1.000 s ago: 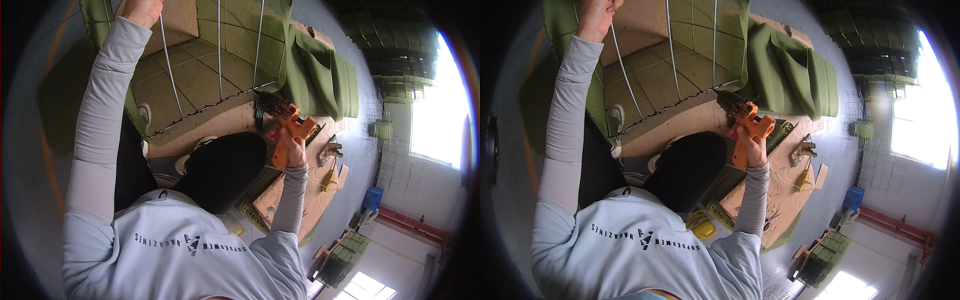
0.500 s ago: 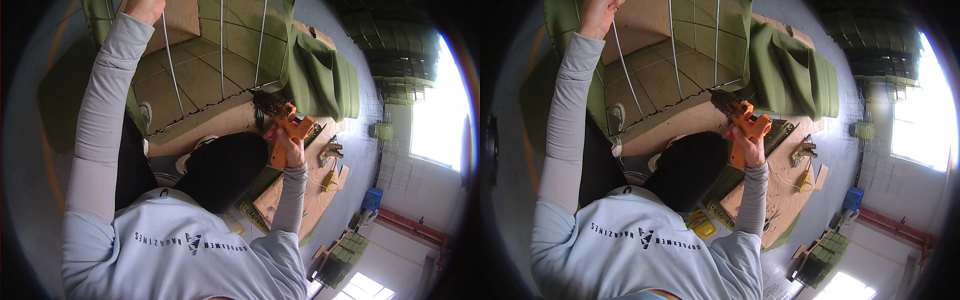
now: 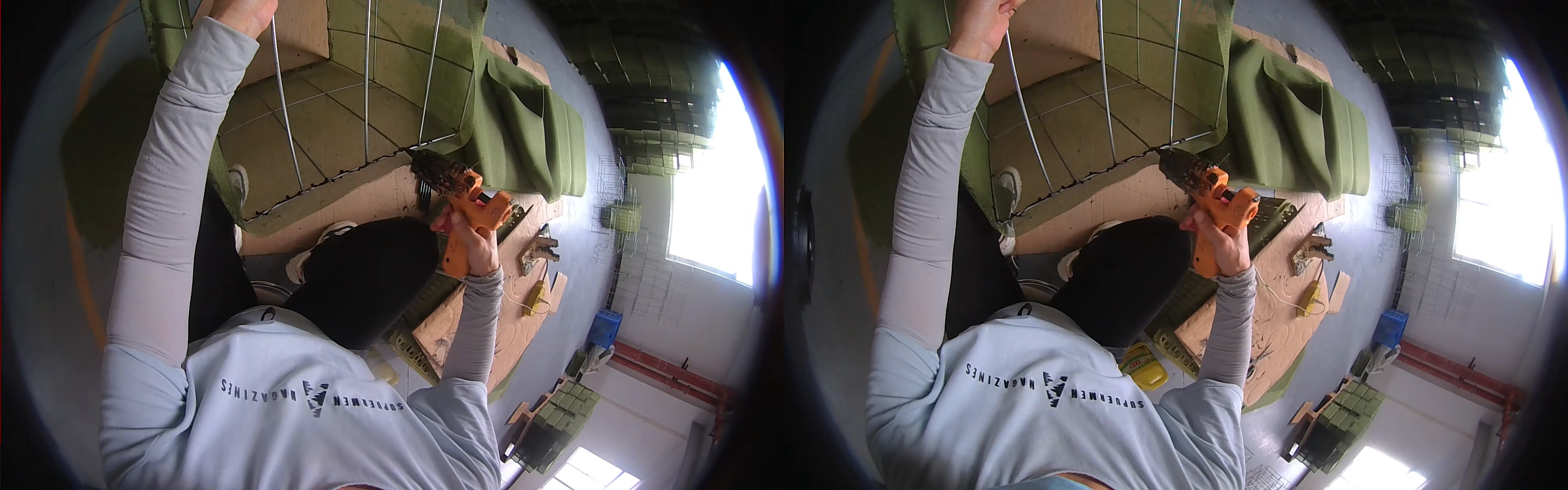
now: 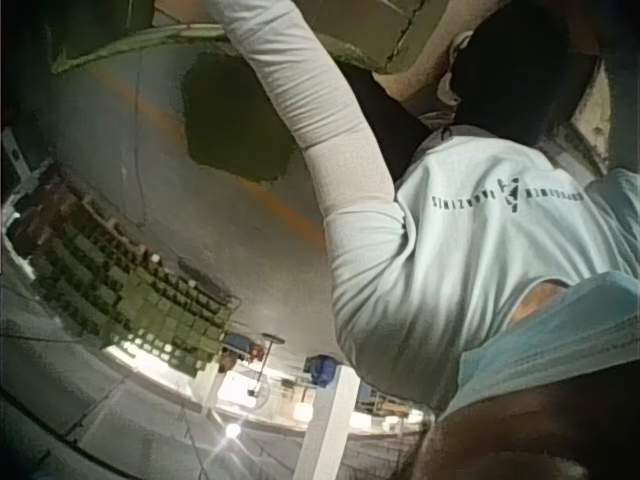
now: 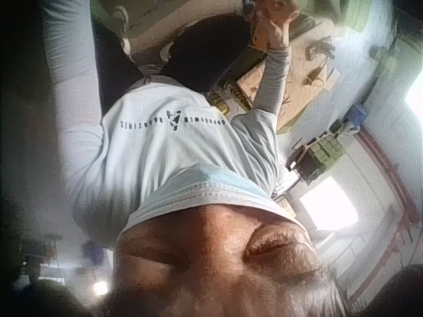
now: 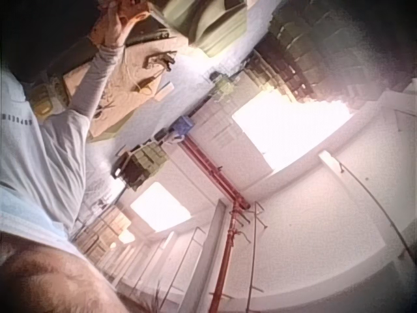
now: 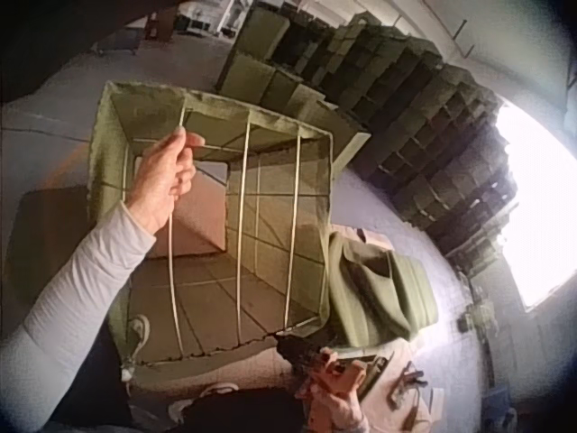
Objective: The person is assembling large green fabric storage bins by applying hot glue to the frame and wrapping the fabric around the wire structure.
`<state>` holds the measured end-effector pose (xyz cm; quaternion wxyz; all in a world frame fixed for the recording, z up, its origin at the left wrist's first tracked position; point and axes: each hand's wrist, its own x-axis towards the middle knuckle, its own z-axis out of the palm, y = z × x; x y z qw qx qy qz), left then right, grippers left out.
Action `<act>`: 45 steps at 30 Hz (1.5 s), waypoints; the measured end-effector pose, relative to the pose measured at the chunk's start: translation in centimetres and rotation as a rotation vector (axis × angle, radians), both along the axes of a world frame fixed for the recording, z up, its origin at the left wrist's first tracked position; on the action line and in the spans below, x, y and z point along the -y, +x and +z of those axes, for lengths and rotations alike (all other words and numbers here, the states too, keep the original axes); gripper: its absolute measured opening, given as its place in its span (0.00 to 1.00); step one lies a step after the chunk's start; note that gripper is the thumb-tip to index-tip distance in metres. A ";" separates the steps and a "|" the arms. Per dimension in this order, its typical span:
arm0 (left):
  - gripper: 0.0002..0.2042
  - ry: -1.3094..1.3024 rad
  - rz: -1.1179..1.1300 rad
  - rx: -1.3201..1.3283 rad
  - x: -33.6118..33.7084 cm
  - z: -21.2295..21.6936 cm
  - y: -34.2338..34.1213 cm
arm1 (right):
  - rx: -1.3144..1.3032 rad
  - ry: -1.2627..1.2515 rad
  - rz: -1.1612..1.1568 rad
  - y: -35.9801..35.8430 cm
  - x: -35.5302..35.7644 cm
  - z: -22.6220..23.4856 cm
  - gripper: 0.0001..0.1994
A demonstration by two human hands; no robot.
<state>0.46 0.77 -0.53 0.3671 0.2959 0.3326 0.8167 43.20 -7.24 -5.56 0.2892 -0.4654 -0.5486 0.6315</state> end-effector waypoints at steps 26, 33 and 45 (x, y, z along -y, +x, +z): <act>0.15 -0.003 -0.043 0.028 -1.3 -0.6 1.1 | 0.144 0.038 0.088 0.8 0.2 1.0 0.10; 0.14 -0.006 0.025 0.034 -0.7 0.4 -0.7 | -0.179 0.187 -0.241 4.4 3.2 0.9 0.15; 0.16 -0.166 0.077 -0.127 -6.9 -2.4 -7.8 | -0.413 0.234 -1.379 26.1 17.6 -8.5 0.20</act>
